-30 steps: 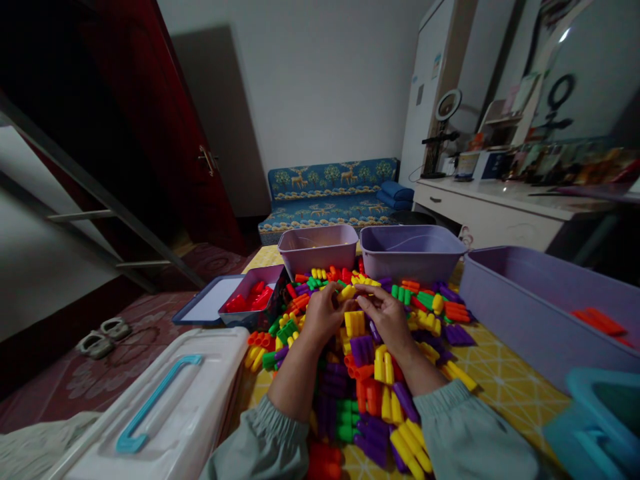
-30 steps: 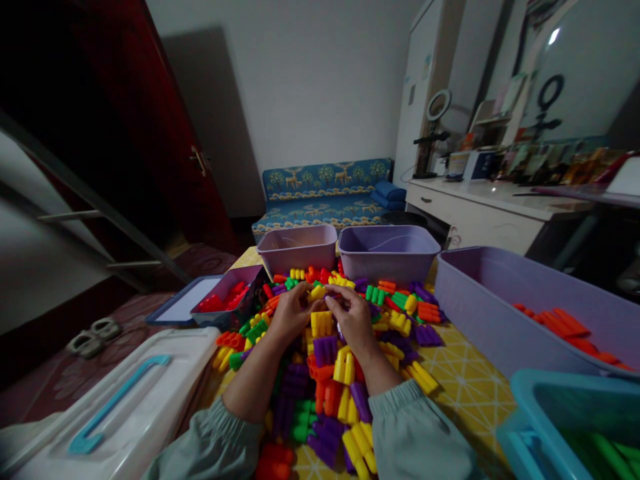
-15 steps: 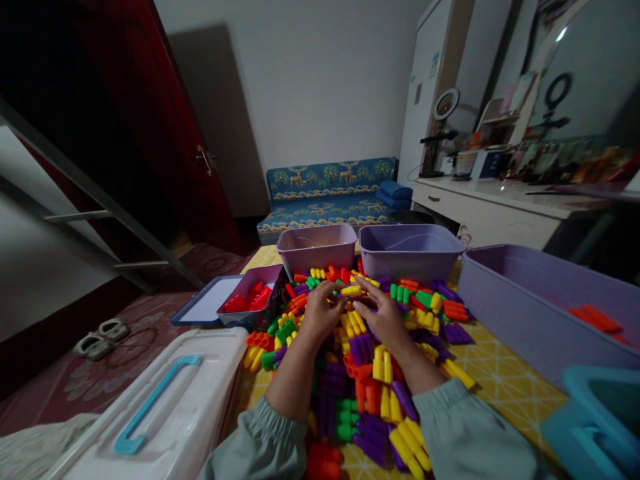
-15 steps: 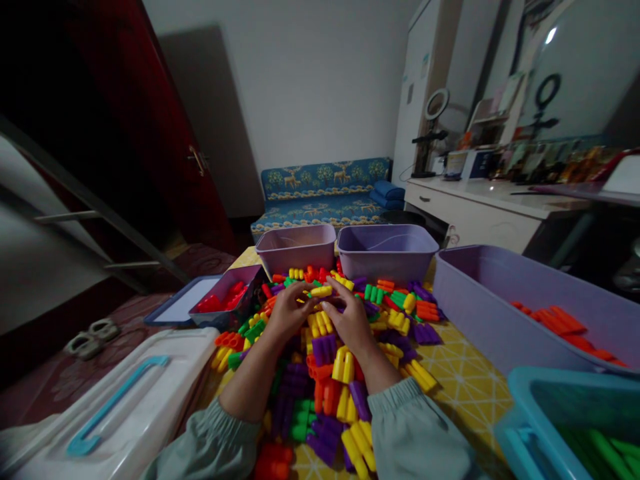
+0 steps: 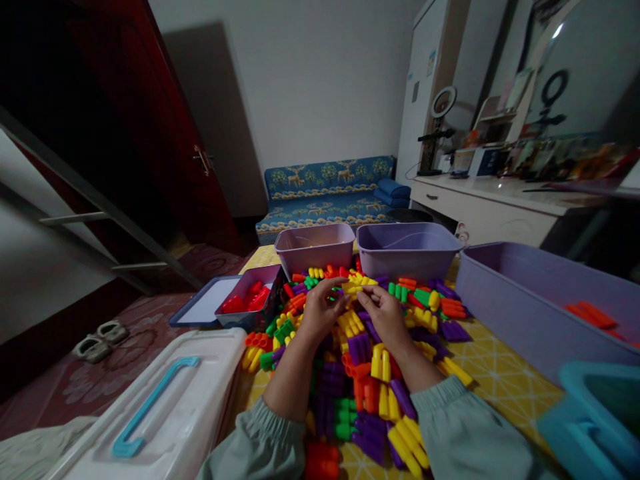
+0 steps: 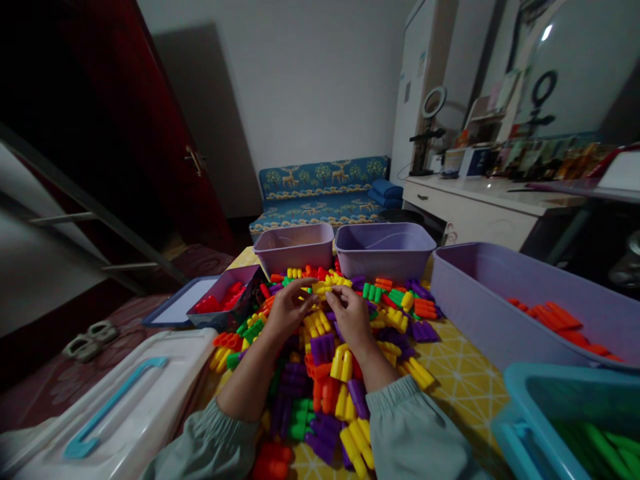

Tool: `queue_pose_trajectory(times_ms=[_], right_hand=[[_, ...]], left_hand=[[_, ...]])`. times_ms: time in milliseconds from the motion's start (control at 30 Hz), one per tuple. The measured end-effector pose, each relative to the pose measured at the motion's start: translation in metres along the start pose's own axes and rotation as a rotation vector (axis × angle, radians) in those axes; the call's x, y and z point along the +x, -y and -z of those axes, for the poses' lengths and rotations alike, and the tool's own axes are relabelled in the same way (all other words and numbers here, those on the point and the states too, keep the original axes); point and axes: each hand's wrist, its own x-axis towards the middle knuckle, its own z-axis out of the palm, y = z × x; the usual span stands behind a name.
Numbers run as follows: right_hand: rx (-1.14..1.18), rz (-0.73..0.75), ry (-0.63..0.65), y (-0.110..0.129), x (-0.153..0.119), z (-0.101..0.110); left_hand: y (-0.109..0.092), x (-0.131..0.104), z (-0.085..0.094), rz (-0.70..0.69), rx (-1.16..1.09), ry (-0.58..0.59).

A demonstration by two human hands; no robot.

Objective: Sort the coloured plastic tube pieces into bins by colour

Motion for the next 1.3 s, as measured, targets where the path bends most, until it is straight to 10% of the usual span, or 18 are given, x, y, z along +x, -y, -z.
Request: queue_pose_trajectory(times_ms=[933,1300], right_hand=[[0.027,-0.001,0.099,0.005,-0.001,-0.003],[-0.044,0.014,0.091,0.006,-0.003,-0.003]], left_hand=[[0.004,0.002,-0.003,0.049,0.193,-0.106],[-0.018,0.109,0.038,-0.016,0.659,-0.277]])
